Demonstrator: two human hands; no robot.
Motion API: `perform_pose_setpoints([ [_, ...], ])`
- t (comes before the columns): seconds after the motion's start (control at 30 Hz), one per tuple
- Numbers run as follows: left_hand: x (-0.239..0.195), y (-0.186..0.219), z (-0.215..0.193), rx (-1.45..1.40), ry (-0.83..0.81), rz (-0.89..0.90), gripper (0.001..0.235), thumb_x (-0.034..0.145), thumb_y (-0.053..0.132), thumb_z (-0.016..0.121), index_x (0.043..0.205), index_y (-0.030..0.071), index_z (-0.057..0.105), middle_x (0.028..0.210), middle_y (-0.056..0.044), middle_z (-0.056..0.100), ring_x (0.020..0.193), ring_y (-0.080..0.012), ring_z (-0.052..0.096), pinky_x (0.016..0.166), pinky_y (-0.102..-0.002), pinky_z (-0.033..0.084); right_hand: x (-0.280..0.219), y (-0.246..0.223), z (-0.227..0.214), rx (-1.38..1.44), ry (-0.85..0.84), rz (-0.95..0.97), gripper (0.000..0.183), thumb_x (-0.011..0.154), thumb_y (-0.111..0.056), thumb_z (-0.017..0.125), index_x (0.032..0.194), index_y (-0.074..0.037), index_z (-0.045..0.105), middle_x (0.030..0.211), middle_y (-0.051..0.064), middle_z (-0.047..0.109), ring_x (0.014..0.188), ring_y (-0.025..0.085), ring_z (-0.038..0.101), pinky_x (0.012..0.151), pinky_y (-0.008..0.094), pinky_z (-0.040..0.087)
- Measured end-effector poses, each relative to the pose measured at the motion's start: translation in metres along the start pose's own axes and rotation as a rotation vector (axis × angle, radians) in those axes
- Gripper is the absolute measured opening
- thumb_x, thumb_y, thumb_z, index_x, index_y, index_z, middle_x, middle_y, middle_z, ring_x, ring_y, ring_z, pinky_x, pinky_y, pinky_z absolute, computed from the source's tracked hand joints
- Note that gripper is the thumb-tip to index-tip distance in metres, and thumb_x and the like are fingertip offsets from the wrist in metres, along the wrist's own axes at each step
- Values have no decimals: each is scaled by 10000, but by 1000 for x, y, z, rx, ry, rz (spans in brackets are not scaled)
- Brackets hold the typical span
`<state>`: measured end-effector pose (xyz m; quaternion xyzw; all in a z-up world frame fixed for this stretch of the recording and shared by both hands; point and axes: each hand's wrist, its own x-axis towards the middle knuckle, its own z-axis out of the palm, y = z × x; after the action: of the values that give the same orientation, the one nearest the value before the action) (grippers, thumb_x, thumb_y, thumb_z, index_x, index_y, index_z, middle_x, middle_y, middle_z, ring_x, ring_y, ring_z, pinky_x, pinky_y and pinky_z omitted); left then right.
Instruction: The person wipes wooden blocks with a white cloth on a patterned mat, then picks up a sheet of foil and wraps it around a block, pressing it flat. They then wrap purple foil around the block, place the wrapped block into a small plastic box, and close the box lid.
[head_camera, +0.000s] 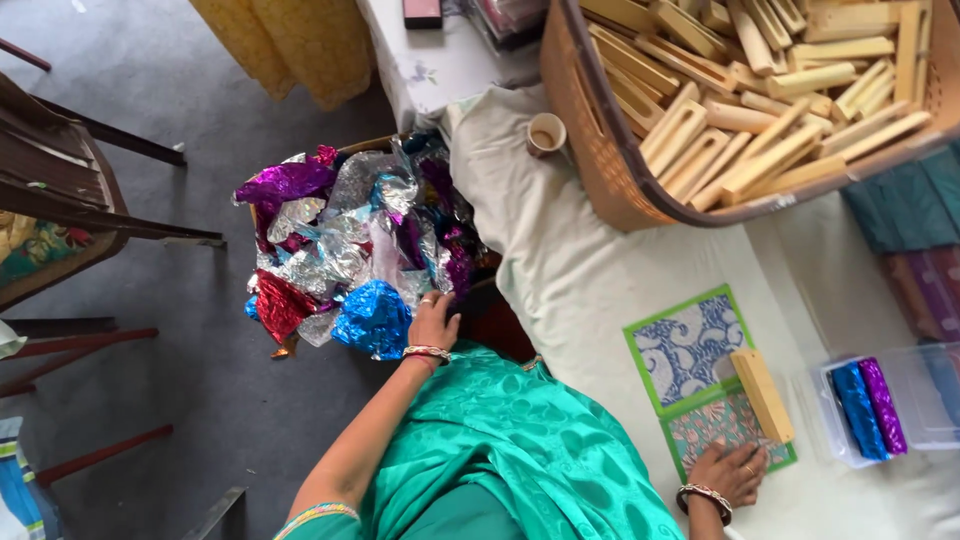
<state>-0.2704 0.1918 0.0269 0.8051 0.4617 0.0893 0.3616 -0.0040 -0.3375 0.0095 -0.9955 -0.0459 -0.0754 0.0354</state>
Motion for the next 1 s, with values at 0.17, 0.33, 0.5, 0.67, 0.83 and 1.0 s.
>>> perform_pose_setpoints([
  [0.17, 41, -5, -10, 248, -130, 265, 668, 810, 268, 770, 1436, 197, 550, 1504, -127, 447, 1324, -350, 474, 1037, -469, 460, -3, -96, -38, 97, 40, 98, 592, 970, -322, 654, 1455, -2, 538, 1483, 226, 472, 1357, 435, 440, 1022, 629, 383],
  [0.33, 71, -42, -2, 575, -371, 301, 724, 805, 331, 782, 1458, 190, 503, 1617, -84, 317, 1471, -286, 317, 1129, -521, 352, -21, -262, -41, 592, 54, -372, 359, 909, -61, 689, 1254, -9, 607, 1234, 192, 644, 1212, 381, 594, 1090, 482, 458],
  [0.5, 74, -67, -9, 519, -356, 209, 697, 834, 358, 753, 1465, 201, 500, 1629, -91, 285, 1494, -293, 275, 1137, -504, 345, -34, -480, -62, 748, -575, -905, 508, 891, -149, 698, 1391, -141, 610, 1464, 143, 551, 1325, 351, 518, 1127, 446, 420],
  [0.67, 61, -69, -27, 475, -347, 217, 709, 818, 354, 754, 1458, 183, 500, 1633, -90, 281, 1474, -293, 294, 1122, -487, 355, -35, -613, 24, 466, -659, -1003, 690, 844, -198, 733, 1490, -229, 494, 1599, 184, 318, 1423, 402, 352, 1137, 514, 373],
  [0.83, 47, -79, -33, 400, -323, 189, 730, 783, 323, 781, 1444, 176, 510, 1612, -99, 307, 1447, -304, 323, 1121, -492, 348, -22, -674, 55, 140, -787, -931, 733, 815, -201, 748, 1488, -275, 466, 1660, 159, 182, 1499, 376, 202, 1132, 579, 325],
  [1.0, 38, -87, -25, 293, -276, 184, 701, 769, 297, 797, 1400, 149, 531, 1570, -121, 367, 1410, -323, 393, 1084, -460, 391, -22, -657, 152, 338, -657, -952, 755, 799, -205, 774, 1464, -25, 465, 1576, 152, 378, 1478, 372, 290, 1201, 519, 305],
])
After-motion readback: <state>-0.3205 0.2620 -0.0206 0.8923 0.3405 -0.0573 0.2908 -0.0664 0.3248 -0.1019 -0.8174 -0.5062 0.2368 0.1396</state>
